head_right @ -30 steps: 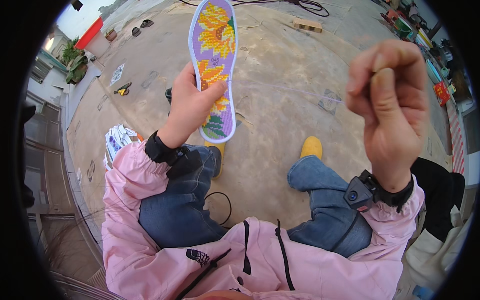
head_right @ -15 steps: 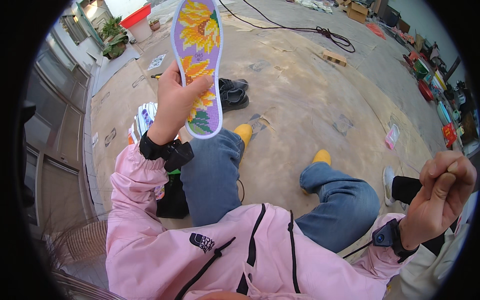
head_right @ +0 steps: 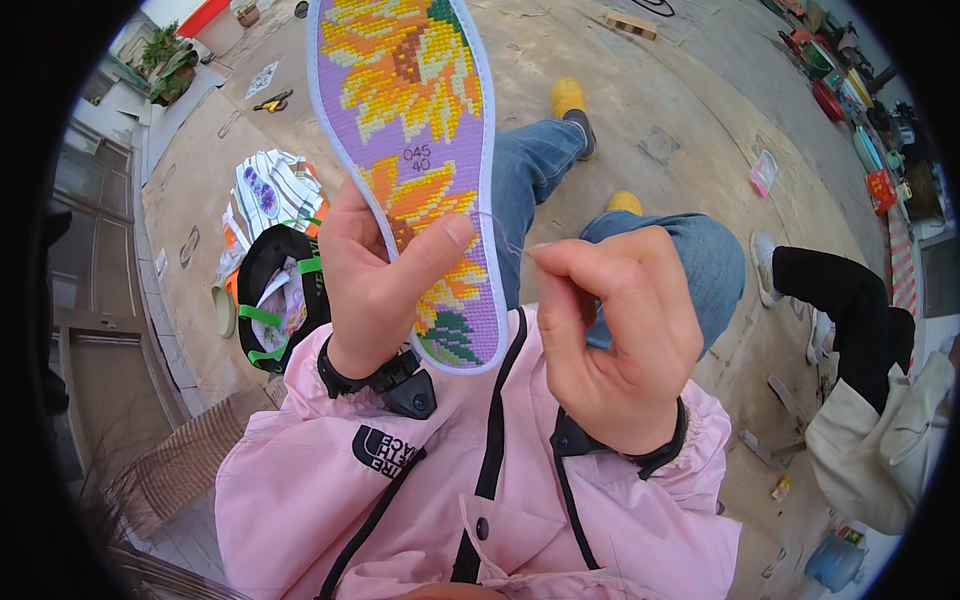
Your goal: The person sews a decorative sunflower pattern onto a shoe insole using a needle and thread. They repeatedly insert the needle through the insole, pull the thread, and adjust the insole orientation while seated on the floor.
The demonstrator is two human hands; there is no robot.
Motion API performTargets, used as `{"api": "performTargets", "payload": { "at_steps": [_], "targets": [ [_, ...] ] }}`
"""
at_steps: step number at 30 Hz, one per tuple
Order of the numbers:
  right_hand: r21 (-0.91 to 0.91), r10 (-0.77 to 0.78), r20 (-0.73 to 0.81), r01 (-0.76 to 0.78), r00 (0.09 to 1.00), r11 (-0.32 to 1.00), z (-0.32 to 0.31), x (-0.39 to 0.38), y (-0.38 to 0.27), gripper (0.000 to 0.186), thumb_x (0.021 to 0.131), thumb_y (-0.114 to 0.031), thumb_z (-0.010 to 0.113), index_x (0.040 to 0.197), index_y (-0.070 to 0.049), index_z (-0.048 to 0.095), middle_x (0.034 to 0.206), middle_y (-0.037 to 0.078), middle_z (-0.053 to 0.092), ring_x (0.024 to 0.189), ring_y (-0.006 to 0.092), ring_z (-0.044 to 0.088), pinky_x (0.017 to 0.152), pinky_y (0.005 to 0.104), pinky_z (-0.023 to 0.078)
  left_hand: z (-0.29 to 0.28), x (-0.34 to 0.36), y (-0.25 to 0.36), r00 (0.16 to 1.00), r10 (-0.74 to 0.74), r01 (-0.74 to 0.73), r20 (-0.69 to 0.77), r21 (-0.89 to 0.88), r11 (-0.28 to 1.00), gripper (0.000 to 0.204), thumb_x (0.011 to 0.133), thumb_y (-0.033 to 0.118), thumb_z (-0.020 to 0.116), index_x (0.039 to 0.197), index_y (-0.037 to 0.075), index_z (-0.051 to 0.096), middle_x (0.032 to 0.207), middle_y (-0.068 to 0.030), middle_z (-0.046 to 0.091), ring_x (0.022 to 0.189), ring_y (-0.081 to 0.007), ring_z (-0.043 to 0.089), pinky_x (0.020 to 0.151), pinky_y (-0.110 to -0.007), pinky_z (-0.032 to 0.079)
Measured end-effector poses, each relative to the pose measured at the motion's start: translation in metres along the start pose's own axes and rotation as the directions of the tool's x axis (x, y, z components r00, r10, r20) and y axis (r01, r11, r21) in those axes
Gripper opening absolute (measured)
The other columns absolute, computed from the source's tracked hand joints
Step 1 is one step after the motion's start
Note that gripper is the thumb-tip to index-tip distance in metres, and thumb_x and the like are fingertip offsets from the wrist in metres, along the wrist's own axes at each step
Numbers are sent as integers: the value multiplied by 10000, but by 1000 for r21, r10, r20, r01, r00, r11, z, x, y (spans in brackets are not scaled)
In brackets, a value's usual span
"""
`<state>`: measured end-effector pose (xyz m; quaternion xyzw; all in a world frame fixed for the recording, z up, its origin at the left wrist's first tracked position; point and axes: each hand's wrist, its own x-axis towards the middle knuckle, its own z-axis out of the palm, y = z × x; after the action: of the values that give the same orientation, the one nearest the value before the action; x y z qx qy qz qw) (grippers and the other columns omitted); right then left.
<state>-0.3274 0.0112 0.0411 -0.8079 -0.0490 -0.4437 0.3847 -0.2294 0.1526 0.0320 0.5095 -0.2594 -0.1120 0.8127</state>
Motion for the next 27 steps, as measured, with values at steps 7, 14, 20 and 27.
{"api": "performTargets", "payload": {
  "at_steps": [7,14,20,27],
  "targets": [
    [-58,69,-3,-69,998,996,49,-8,22,243,718,141,703,917,5,674,715,61,518,541,112,490,441,230,368,-18,9,-33,1000,17,-17,-8,-15,1000,398,828,-56,649,1195,-45,495,1086,-97,637,956,-131,634,823,-270,516],
    [-207,138,-10,-138,990,969,74,-11,29,246,696,115,718,904,-10,678,693,71,515,524,145,498,435,258,378,-39,17,-54,999,-40,38,-34,-68,997,412,820,-69,646,1200,-43,491,1080,-97,638,936,-132,637,800,-272,520],
    [-159,168,-19,-169,986,973,93,-9,34,269,685,130,717,910,-12,681,703,70,531,517,131,495,430,248,367,-52,19,-53,995,-16,12,-96,-38,999,425,811,-71,653,1201,-42,486,1075,-102,637,928,-141,637,796,-276,519],
    [-20,134,48,-133,990,991,94,-10,44,273,703,158,707,933,16,668,719,59,519,504,94,455,417,232,320,-56,16,-54,992,42,-41,-121,9,999,434,810,-75,654,1208,-43,481,1085,-103,634,936,-142,632,805,-285,517]
  ]
}}
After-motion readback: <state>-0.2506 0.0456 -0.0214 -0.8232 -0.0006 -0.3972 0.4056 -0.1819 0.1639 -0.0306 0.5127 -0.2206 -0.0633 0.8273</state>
